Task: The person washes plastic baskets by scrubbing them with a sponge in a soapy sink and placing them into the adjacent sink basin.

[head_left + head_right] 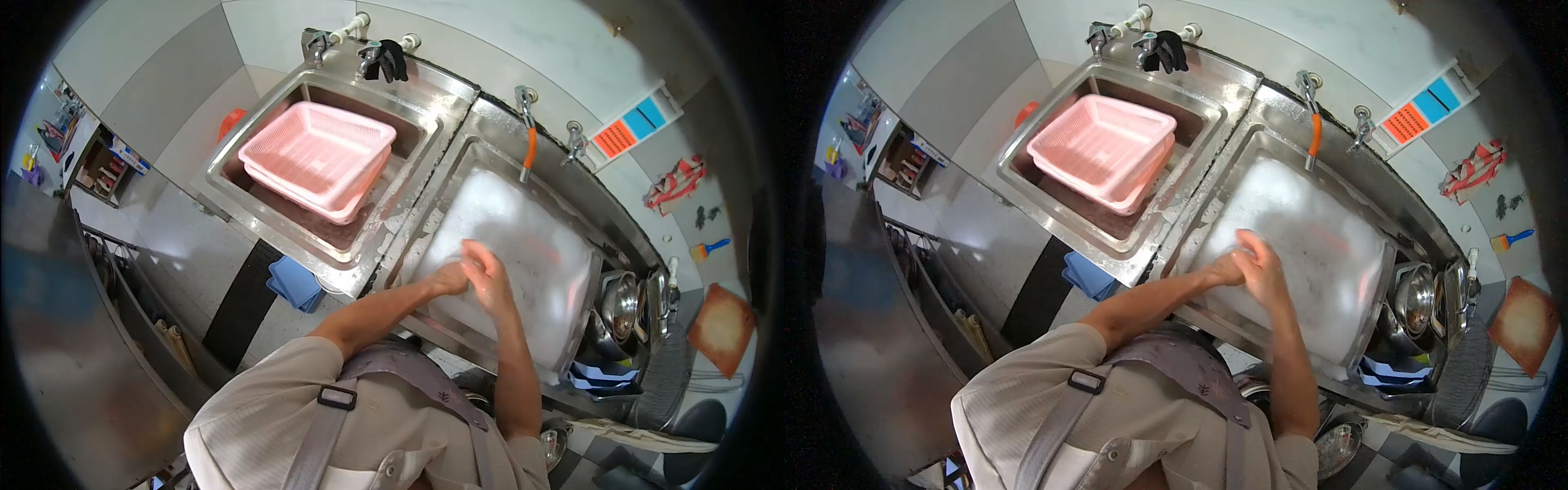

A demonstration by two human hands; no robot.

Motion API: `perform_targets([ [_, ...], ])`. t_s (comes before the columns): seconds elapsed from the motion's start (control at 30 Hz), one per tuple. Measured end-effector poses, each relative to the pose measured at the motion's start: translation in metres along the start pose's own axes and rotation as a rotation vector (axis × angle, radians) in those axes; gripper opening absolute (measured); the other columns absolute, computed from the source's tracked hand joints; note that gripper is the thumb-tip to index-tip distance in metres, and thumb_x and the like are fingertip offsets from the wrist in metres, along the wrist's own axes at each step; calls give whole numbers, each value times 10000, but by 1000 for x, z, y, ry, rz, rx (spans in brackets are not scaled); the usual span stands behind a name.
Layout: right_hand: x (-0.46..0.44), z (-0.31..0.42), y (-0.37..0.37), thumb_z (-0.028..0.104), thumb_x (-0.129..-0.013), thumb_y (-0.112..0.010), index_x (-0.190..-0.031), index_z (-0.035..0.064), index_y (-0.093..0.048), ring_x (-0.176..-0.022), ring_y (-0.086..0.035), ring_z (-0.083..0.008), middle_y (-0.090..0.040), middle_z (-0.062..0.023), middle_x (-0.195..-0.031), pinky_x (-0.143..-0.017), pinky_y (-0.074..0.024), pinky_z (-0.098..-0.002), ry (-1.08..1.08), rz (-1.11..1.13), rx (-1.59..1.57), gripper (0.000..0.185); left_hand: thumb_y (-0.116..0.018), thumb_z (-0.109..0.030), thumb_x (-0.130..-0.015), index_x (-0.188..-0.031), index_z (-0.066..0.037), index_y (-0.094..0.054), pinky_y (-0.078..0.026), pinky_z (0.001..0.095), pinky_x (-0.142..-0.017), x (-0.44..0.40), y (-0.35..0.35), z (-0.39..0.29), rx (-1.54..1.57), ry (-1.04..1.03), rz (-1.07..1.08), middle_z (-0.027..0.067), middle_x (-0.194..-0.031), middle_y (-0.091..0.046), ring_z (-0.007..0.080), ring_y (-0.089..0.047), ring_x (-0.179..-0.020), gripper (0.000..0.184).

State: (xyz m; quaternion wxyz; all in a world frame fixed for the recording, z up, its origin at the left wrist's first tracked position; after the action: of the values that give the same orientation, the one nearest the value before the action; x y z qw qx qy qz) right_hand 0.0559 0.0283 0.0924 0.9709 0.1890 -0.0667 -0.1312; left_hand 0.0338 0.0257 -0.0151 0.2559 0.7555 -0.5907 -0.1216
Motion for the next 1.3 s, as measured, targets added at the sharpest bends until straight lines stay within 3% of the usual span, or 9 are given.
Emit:
perform_targets([
  [0.1,25,-56,62,213,-898,-634,-1405,3,-439,-1291,-488,-353,-508,-237,-1379,-1075,-381,-437,-20,-254,814,583,-548,-249,-898,-997,20,-643,-494,482,-878,-16,-8,39,-204,183,-79,253,-1001,-671,398,-636,-1025,302],
  [0.2,64,-117,105,208,-872,-644,-1418,19,-433,-1342,-413,-389,-485,-257,-1394,-1117,-318,-451,-366,-332,990,615,-509,-168,-870,-973,41,-597,-503,513,-801,-25,-9,46,-228,42,-240,260,-917,-653,432,-638,-860,249],
  [0.3,99,-297,106,221,-892,-593,-1440,22,-400,-1355,-389,-382,-453,-265,-1418,-1138,-274,-453,-771,2,682,615,-543,-97,-819,-887,41,-560,-487,479,-624,-24,-22,52,-419,-428,-590,191,-748,-565,359,-562,-646,154],
  [0.33,118,-337,98,225,-899,-577,-1448,23,-388,-1359,-381,-380,-443,-267,-1425,-1145,-260,-453,-893,111,567,615,-547,-117,-843,-935,76,-576,-502,487,-656,-22,-3,35,-270,-121,-359,216,-800,-605,370,-600,-692,216],
  [0.5,62,-298,49,222,-942,-497,-1330,2,-488,-1212,-504,-354,-515,-245,-1334,-1003,-391,-475,-701,-12,373,446,-503,-127,-865,-988,61,-610,-514,475,-863,-42,-12,68,-294,374,-95,281,-1002,-656,416,-645,-968,250],
  [0.77,83,-217,155,219,-974,-467,-1184,-21,-577,-1049,-626,-339,-613,-227,-1198,-856,-507,-519,-643,-158,665,338,-597,-229,-848,-1095,-20,-639,-499,472,-906,-44,48,41,-327,453,-263,266,-1055,-668,413,-638,-1036,326],
  [0.87,110,-255,148,195,-951,-475,-1326,-3,-483,-1102,-587,-325,-590,-237,-1204,-892,-491,-473,-831,125,1046,424,-615,-215,-835,-1093,-6,-639,-499,461,-907,-42,66,17,-316,421,-302,269,-1059,-667,418,-642,-1025,333],
  [1.07,30,-194,56,103,-872,-529,-1119,-38,-581,-868,-601,-245,-631,-173,-947,-718,-496,-403,-408,67,73,289,-634,-140,-793,-1144,73,-607,-487,399,-925,-38,70,7,4,415,-202,252,-1084,-664,357,-643,-1039,411],
  [1.3,-48,-159,116,127,-866,-583,-1067,-34,-613,-910,-631,-336,-634,-242,-966,-810,-501,-434,-197,-397,106,260,-657,-159,-807,-1091,45,-626,-454,317,-873,-23,49,0,493,313,-212,111,-931,-658,214,-601,-916,351],
])
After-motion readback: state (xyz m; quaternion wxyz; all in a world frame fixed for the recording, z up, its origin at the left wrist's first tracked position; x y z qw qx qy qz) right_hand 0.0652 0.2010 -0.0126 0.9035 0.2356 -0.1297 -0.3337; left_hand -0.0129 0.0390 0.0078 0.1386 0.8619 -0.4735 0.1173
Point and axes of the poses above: each hand's wrist, its own x-axis away from the middle knuckle, its own y-axis out of the back of the hand, z = x × y, the point moved 10 cm from there along -x, towards the middle knuckle
